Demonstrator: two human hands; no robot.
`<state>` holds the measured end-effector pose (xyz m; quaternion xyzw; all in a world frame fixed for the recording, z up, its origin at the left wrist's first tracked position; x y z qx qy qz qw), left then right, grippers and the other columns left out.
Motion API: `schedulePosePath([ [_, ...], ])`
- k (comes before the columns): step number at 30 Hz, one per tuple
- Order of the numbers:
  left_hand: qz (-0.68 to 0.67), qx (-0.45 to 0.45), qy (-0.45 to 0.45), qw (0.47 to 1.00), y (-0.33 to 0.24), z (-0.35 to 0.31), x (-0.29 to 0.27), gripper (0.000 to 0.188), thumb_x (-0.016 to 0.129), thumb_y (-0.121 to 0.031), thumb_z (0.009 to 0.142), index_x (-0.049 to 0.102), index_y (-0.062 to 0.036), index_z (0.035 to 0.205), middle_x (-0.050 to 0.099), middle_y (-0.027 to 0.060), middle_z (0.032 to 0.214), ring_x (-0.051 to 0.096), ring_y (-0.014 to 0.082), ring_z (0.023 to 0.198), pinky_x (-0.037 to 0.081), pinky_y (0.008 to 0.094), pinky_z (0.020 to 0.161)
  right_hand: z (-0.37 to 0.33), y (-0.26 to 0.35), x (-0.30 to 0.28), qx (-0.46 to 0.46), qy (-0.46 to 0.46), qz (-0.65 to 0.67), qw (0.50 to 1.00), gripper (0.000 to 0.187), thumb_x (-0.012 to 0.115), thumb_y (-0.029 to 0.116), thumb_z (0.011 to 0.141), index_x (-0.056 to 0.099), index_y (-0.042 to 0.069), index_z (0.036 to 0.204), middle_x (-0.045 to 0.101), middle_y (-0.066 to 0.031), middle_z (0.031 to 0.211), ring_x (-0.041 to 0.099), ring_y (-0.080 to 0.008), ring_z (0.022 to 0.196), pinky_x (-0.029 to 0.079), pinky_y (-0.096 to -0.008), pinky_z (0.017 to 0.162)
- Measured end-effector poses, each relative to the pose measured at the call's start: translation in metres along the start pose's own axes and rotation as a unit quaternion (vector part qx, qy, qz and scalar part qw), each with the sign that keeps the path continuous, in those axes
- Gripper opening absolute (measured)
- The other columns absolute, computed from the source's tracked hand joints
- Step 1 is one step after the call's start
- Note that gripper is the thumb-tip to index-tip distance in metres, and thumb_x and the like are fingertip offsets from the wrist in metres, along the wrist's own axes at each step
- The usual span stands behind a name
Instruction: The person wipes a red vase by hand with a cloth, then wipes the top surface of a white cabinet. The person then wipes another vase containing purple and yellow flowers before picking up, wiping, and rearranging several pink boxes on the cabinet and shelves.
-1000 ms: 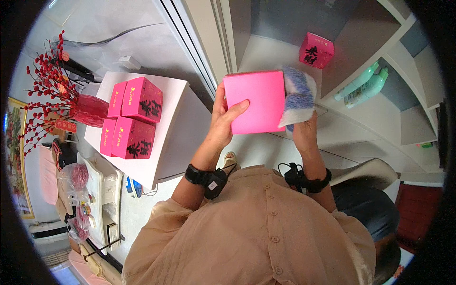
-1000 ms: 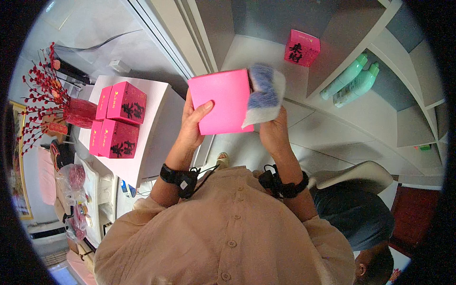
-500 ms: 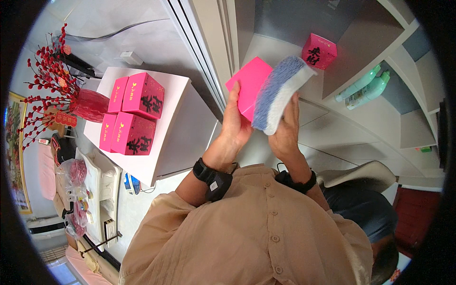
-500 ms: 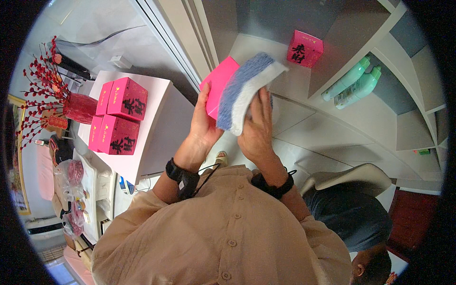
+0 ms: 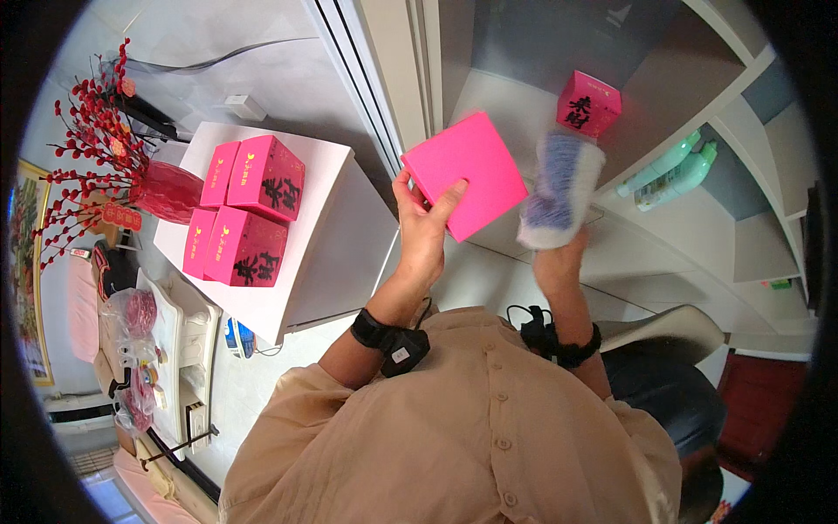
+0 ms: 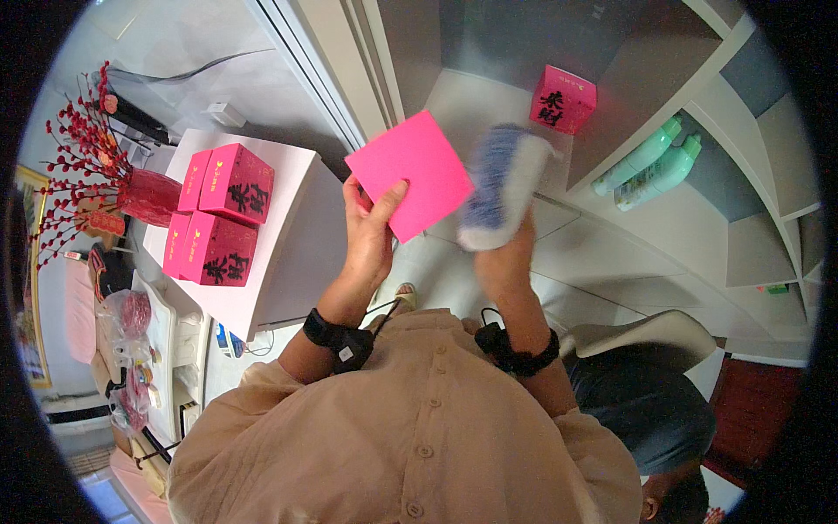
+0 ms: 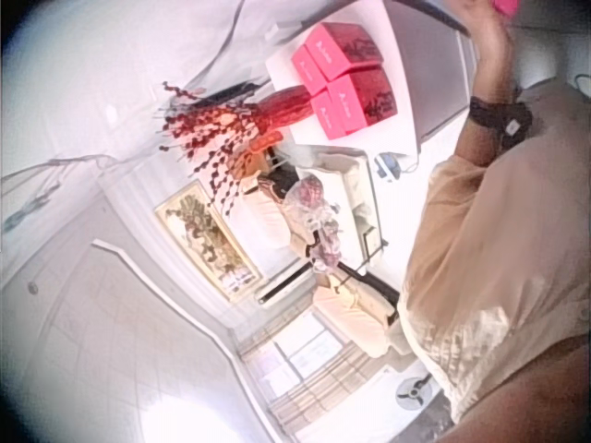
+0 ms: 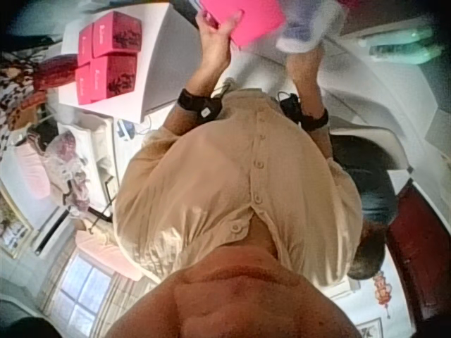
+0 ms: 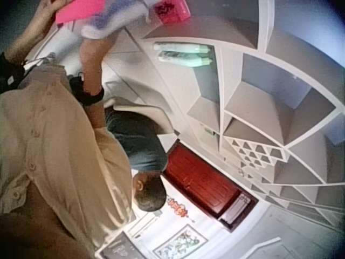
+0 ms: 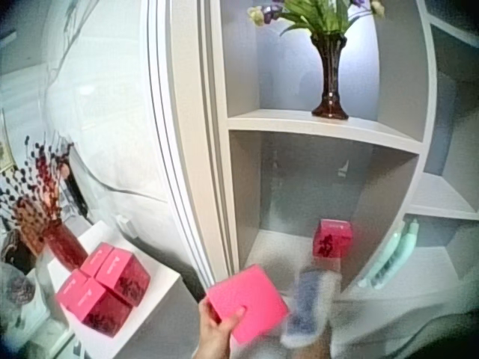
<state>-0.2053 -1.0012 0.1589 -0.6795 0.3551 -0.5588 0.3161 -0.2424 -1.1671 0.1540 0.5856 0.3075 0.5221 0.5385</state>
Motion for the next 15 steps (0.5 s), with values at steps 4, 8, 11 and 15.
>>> schedulePosePath([
  [4,0.111,0.212,0.091,0.967,-0.011,-0.004,0.008,0.07,0.074,-0.002,0.065,0.031,-0.004,0.12,0.047,0.0083,0.112,0.049,0.0166,0.104,0.044,0.0298,0.086,-0.007,0.038,0.059,-0.318,0.194,-0.478,0.796,0.051,0.058,0.01,0.077,0.044,0.0,0.125,0.033,-0.0239,0.134,0.03,-0.0359,0.127,0.027,-0.0463,0.103],
  [8,0.204,0.181,0.094,0.958,-0.025,-0.007,0.006,0.07,0.072,-0.001,0.065,0.028,-0.0024,0.12,0.044,0.0105,0.113,0.046,0.0185,0.108,0.04,0.0324,0.092,0.009,0.019,0.03,-0.151,0.093,-0.314,0.933,0.034,0.055,0.009,0.08,0.051,-0.002,0.113,0.047,-0.0211,0.119,0.044,-0.0364,0.113,0.037,-0.0431,0.093],
  [11,0.266,0.238,0.105,0.928,-0.027,-0.01,0.004,0.071,0.071,0.001,0.063,0.03,-0.0024,0.12,0.046,0.0118,0.111,0.05,0.0198,0.103,0.043,0.0324,0.086,0.005,0.02,0.02,-0.122,0.068,-0.306,0.942,0.037,0.058,0.011,0.079,0.05,-0.002,0.113,0.05,-0.0192,0.112,0.05,-0.0355,0.103,0.038,-0.0425,0.09],
  [15,0.322,0.269,0.124,0.899,-0.024,-0.009,-0.008,0.071,0.078,-0.004,0.057,0.037,-0.0043,0.115,0.05,0.0074,0.104,0.049,0.0176,0.102,0.041,0.0293,0.085,0.005,0.043,0.046,-0.2,0.135,-0.293,0.925,0.039,0.063,0.013,0.075,0.054,-0.001,0.11,0.05,-0.0196,0.117,0.049,-0.0369,0.107,0.037,-0.0433,0.094],
])
Point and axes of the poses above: each hand's wrist, its own z-axis towards the middle knuckle, its own x-axis out of the palm, y = z × x, the point moved 3 cm from there along z, towards the middle knuckle
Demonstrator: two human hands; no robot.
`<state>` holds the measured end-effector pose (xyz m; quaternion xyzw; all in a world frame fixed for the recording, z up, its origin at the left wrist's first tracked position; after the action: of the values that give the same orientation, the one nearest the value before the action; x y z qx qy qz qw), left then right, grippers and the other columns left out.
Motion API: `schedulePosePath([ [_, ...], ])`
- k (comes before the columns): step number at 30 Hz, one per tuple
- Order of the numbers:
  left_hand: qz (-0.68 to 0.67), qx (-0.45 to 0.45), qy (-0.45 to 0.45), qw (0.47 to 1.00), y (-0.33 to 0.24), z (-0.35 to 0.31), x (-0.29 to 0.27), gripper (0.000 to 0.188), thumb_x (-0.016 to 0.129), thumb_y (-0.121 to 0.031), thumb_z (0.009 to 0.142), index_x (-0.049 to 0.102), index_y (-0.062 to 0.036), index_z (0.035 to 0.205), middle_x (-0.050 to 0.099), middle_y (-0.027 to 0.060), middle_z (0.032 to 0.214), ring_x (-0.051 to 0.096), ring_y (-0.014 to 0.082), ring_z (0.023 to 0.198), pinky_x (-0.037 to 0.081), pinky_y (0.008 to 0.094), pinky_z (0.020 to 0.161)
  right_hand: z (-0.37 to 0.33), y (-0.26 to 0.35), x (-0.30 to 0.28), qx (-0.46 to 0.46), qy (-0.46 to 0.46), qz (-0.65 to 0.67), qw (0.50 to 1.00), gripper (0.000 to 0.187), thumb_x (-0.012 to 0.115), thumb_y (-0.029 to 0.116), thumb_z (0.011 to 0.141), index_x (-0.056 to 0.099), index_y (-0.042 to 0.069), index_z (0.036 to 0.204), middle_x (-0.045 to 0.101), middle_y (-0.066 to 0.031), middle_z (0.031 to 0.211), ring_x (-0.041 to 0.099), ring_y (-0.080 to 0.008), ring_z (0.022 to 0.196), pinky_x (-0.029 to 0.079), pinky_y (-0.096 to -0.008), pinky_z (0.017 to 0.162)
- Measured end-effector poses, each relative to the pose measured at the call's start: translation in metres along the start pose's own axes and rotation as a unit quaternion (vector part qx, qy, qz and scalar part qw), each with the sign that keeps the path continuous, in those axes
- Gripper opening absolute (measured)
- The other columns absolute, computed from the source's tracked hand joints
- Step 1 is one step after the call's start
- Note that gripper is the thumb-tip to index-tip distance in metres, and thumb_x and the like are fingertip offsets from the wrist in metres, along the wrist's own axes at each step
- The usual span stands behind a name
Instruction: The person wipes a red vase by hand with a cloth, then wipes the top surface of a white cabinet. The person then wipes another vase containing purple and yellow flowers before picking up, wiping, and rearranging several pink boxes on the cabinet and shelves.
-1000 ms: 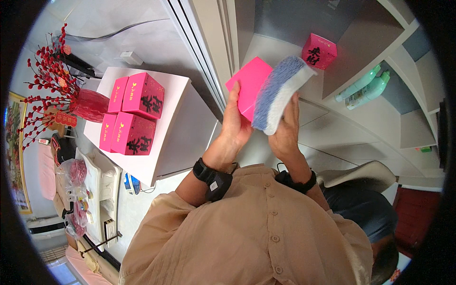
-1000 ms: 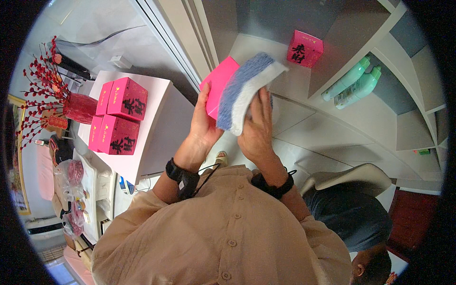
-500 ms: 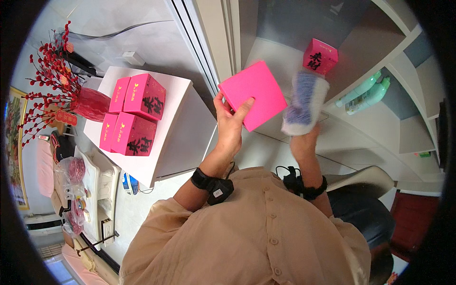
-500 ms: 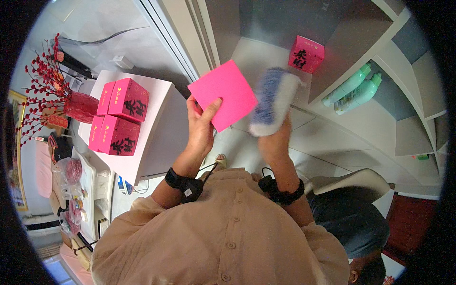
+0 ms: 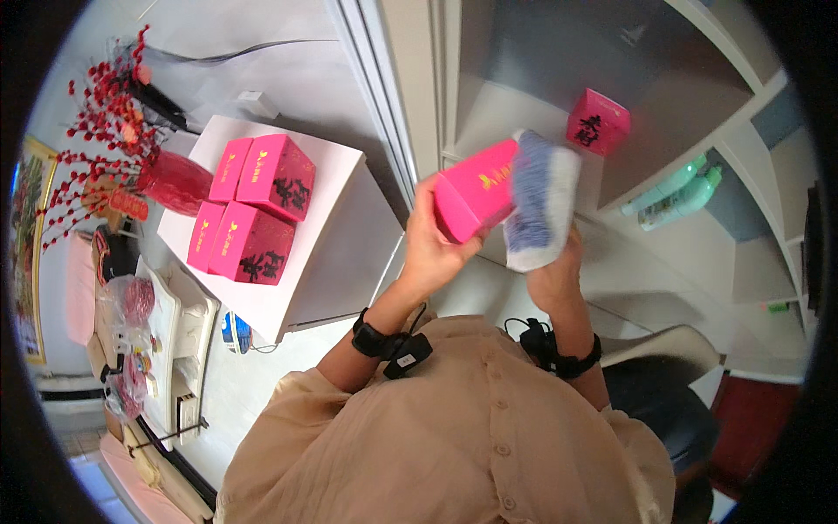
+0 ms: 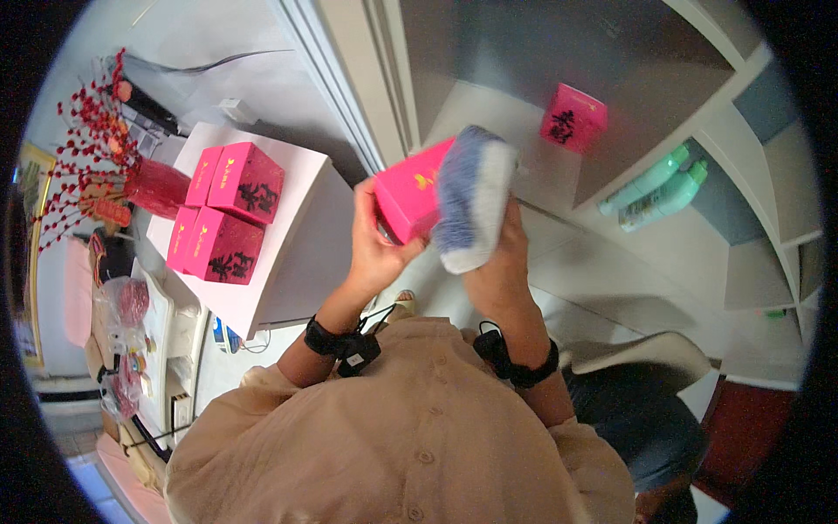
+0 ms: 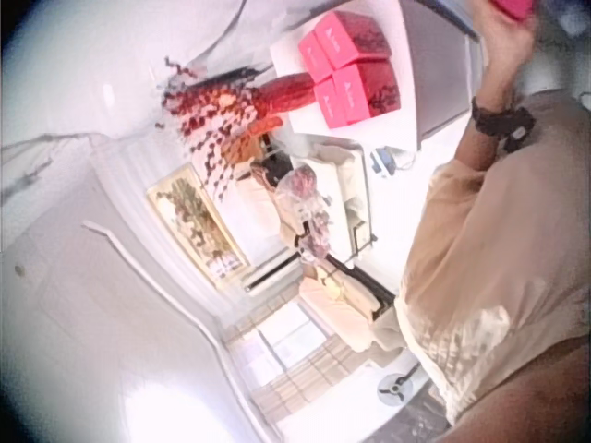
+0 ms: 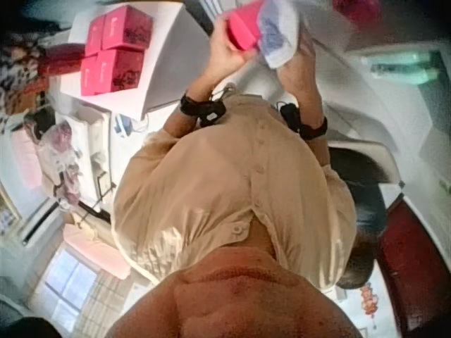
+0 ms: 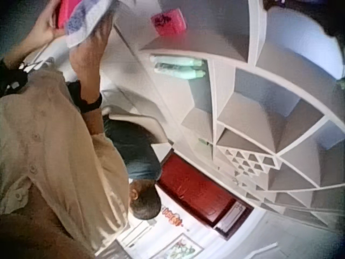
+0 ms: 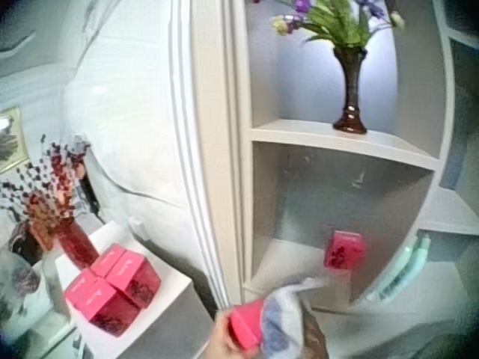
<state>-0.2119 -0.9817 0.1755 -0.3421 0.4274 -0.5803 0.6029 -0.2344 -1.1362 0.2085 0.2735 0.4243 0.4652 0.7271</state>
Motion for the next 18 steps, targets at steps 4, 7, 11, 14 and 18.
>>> schedulePosePath([
  [4,0.071,0.062,0.033,0.995,-0.001,0.002,-0.007,0.067,0.074,-0.006,0.052,0.044,-0.0044,0.112,0.053,0.0124,0.104,0.053,0.0248,0.097,0.041,0.0339,0.085,-0.003,-0.023,0.011,0.022,0.094,0.044,0.994,0.044,0.06,0.013,0.076,0.049,-0.001,0.117,0.053,-0.0188,0.116,0.049,-0.0314,0.11,0.036,-0.0409,0.095],
  [7,0.124,0.077,0.016,0.989,-0.012,-0.009,-0.022,0.065,0.074,-0.007,0.052,0.047,-0.0045,0.112,0.053,0.0133,0.104,0.053,0.0277,0.097,0.04,0.0349,0.085,-0.011,-0.028,-0.003,0.171,0.088,0.062,0.979,0.032,0.055,0.011,0.08,0.053,-0.004,0.109,0.059,-0.0125,0.103,0.055,-0.0194,0.094,0.043,-0.0321,0.083],
  [11,0.048,0.023,-0.045,0.998,-0.024,-0.019,-0.055,0.073,0.076,-0.011,0.057,0.037,-0.0028,0.118,0.048,0.0126,0.107,0.048,0.0237,0.102,0.037,0.0347,0.089,-0.013,-0.039,-0.011,0.136,-0.026,0.075,0.988,0.021,0.054,0.01,0.083,0.058,-0.005,0.097,0.062,-0.0079,0.088,0.056,-0.0141,0.08,0.044,-0.0296,0.071],
  [14,0.078,0.04,-0.153,0.984,-0.04,-0.037,-0.088,0.076,0.077,-0.016,0.058,0.032,-0.0022,0.118,0.045,0.0138,0.108,0.046,0.0228,0.101,0.037,0.0355,0.088,-0.01,-0.049,0.001,0.128,-0.014,0.086,0.988,0.02,0.053,0.009,0.083,0.058,-0.006,0.095,0.062,-0.0068,0.088,0.056,-0.0134,0.08,0.044,-0.0293,0.07],
  [18,0.192,0.127,-0.236,0.944,-0.067,-0.066,-0.138,0.076,0.077,-0.021,0.059,0.029,-0.0023,0.115,0.043,0.0119,0.106,0.045,0.0203,0.1,0.037,0.0354,0.088,-0.008,-0.044,0.022,0.117,0.07,0.104,0.985,0.019,0.053,0.008,0.083,0.059,-0.006,0.094,0.062,-0.0077,0.089,0.055,-0.0142,0.083,0.044,-0.0298,0.072],
])
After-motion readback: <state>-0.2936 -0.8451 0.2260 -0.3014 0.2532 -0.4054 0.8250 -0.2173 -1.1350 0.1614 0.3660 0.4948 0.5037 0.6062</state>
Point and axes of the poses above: each hand's wrist, its own z-axis towards the middle knuckle, its own x-axis out of the palm, y = z × x, the point moved 3 cm from there along z, towards the middle knuckle
